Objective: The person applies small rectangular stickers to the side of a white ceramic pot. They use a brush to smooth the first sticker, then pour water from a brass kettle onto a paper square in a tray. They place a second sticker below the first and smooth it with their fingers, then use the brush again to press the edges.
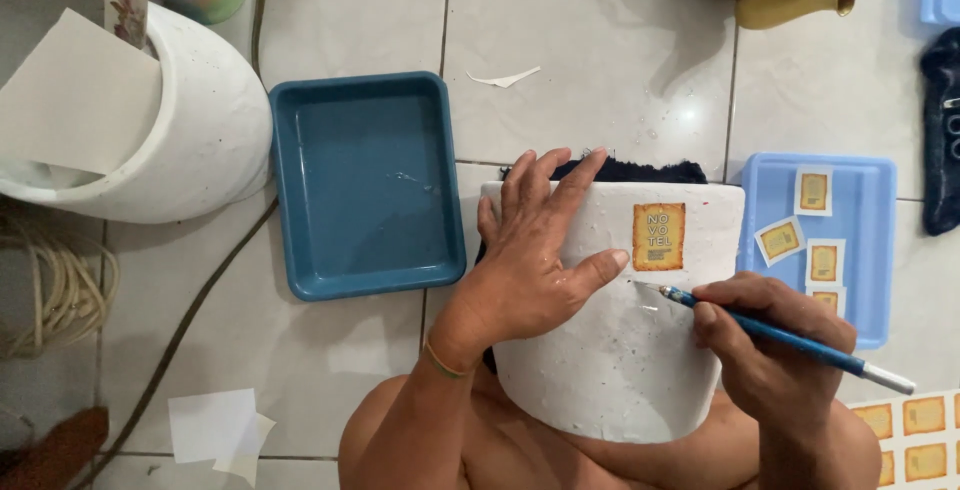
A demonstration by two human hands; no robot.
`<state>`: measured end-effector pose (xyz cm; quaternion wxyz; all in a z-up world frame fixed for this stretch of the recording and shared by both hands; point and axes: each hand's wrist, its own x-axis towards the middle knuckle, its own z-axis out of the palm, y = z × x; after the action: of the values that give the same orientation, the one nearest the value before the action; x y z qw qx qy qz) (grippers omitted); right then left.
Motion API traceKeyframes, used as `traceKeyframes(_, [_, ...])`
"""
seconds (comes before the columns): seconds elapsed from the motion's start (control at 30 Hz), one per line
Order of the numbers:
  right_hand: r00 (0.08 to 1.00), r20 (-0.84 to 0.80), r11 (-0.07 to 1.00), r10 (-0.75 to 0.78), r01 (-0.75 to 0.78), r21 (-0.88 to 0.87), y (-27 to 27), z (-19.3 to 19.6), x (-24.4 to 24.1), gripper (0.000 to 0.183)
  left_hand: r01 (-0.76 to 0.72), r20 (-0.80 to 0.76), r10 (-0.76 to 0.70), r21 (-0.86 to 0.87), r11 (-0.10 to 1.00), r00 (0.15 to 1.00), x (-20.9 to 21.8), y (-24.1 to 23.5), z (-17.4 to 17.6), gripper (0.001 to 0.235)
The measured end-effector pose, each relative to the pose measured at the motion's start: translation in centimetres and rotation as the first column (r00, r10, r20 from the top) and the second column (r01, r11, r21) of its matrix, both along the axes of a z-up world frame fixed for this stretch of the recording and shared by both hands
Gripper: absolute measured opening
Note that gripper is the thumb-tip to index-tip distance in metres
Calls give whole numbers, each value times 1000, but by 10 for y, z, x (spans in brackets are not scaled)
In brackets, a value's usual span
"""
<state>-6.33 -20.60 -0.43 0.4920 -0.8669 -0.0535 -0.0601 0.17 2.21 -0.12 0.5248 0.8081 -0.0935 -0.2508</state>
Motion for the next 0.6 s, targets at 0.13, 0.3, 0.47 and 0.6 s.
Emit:
traceKeyframes(0.13, [998,6,998,65,-65,9,5,7,2,10,-55,32,55,7,998,998,-1,-7,-5,74])
traceKeyframes(0.3, [1000,21,1000,-22,22,11,4,2,-3,11,-110,125,100,84,990,987,-3,-12,-9,78])
traceKeyframes(0.47, [999,30,999,27,-27,-23,7,6,-2,10,-98,87,96,20,995,992,-2,-7,-8,72])
traceKeyframes(0.6, [999,47,1000,20,-20,3,5,7,0,12,-106,92,102,30,994,990,-2,-9,-12,68])
